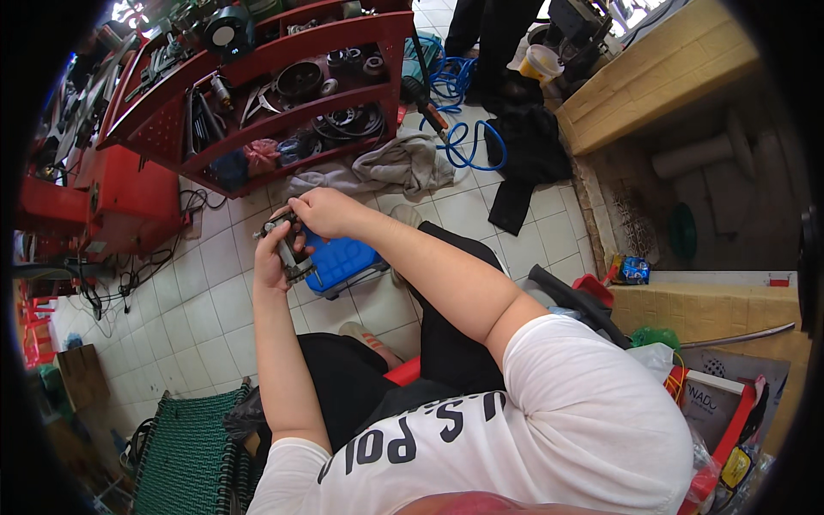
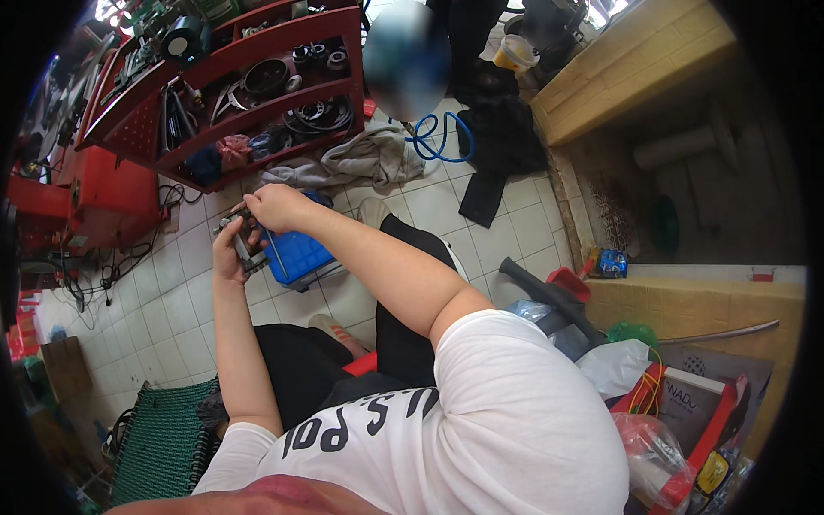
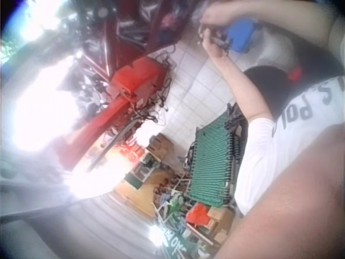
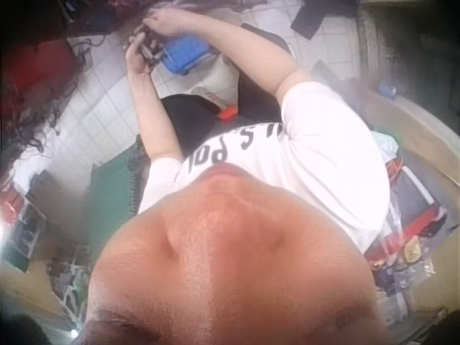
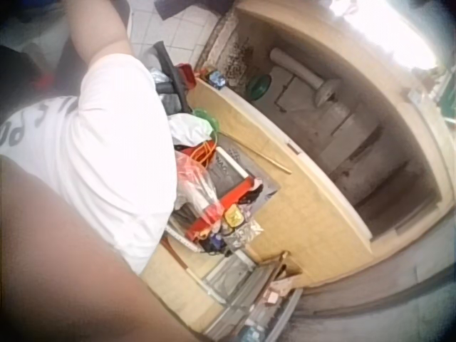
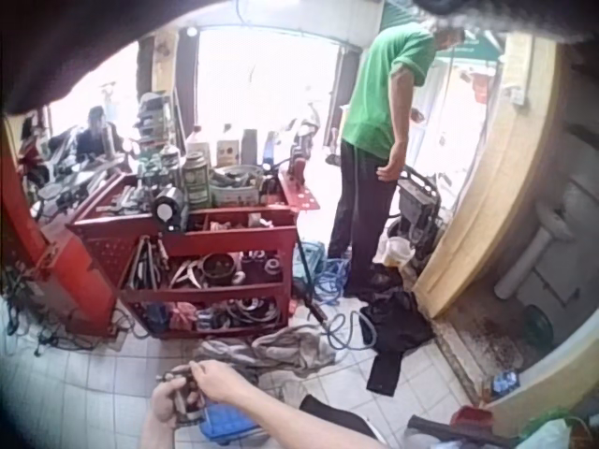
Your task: The person cleans a carburetor by hand and using a tool. The person handles the carburetor, uses a small brush to clean the internal and external parts, and moves a cloth to wipe the components.
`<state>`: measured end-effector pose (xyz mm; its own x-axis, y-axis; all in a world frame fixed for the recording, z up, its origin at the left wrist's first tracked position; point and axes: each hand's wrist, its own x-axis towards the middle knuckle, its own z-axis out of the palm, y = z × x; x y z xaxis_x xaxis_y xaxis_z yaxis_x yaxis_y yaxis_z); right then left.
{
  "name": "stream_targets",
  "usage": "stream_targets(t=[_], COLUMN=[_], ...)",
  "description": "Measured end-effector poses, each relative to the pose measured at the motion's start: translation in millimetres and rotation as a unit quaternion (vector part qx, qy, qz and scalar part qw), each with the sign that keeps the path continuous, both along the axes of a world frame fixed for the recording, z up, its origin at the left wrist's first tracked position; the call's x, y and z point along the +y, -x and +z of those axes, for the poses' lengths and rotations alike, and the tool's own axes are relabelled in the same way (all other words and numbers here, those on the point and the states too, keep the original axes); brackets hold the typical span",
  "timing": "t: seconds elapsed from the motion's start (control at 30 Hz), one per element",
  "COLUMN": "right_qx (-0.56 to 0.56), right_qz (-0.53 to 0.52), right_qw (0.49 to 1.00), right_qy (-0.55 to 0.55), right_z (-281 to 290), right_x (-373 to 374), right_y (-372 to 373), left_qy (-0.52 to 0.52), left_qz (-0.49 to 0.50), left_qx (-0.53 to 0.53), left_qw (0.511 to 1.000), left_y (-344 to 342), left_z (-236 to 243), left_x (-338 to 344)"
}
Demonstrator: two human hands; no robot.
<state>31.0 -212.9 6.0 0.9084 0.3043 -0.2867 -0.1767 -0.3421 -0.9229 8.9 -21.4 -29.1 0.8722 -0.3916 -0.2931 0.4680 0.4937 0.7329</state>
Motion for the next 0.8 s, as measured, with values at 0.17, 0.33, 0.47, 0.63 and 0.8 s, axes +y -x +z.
stream_targets(t=[0.17,0.33,0.47,0.63,0.8], right_qx=[-0.005,-0.014,-0.009,-0.01,0.0], right_qz=[-0.009,-0.006,-0.003,-0.003,-0.007], right_qw=[1.0,1.0,1.0,1.0,1.0], right_qy=[0.006,0.02,0.02,0.012,0.012], right_z=[3,3,8,11,12], right_x=[1,0,-1,-2,-1], right_y=[2,1,3,4,5], left_qy=[-0.003,0.0,0.004,0.007,0.01], left_qz=[0.0,-0.004,-0.007,-0.014,-0.012], left_qx=[0.002,0.003,0.004,0.004,0.001], left_qw=[1.0,1.0,1.0,1.0,1.0], left_y=[1,0,1,1,1], left_z=[-1,0,1,1,-2], left_x=[2,0,0,1,2])
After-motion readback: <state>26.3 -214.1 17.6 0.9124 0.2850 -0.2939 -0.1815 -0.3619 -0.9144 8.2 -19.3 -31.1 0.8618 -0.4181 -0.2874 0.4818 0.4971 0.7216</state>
